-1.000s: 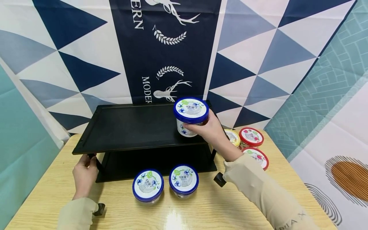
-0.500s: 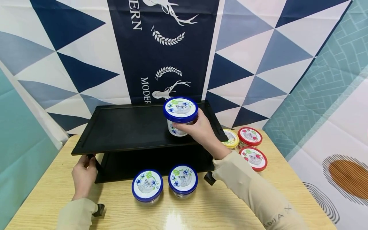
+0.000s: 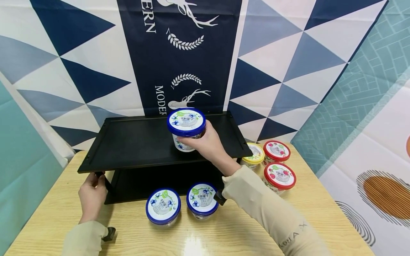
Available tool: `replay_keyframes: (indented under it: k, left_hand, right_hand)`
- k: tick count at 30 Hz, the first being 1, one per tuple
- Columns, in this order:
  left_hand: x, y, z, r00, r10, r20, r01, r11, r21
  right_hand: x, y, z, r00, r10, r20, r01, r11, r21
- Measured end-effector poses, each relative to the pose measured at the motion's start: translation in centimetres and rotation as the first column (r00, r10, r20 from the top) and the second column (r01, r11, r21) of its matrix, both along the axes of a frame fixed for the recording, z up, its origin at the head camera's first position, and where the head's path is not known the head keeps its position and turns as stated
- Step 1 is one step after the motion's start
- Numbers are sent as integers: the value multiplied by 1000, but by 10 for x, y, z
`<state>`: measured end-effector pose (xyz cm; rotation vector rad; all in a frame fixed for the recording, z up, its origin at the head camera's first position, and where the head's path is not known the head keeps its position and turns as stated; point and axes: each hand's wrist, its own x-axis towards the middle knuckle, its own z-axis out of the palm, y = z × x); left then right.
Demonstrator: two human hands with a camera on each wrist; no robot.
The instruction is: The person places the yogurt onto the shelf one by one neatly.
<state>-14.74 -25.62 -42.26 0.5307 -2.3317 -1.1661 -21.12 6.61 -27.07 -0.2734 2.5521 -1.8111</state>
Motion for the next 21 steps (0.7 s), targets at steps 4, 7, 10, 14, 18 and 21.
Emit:
replay_keyframes:
  k: [4, 7, 10, 14, 18, 21]
  left_hand:
    - [0, 0, 0, 1000, 4, -1, -4, 1000, -5]
    - [-1, 0, 0, 1000, 12, 2, -11, 1000, -13]
    - [-1, 0, 0, 1000, 15, 0, -15, 1000, -15]
    - [-1, -1, -1, 1000, 12, -17, -12, 1000, -17]
    - [-1, -1, -1, 1000, 13, -20, -13, 1000, -17]
    - [0, -1, 0, 1000, 12, -11, -12, 1000, -15]
  right_hand:
    - [0, -6, -1, 1000, 8, 1, -8, 1000, -3]
    - [0, -10, -1, 1000, 8, 8, -8, 1000, -7]
    - [1, -14, -1, 1000, 5, 15, -5, 1000, -8]
    - [2, -19, 0, 1000, 10, 22, -10, 1000, -13]
    - [2, -25, 0, 999, 19, 32, -19, 1000, -16]
    - [2, -28, 1, 999, 14, 41, -14, 1000, -10]
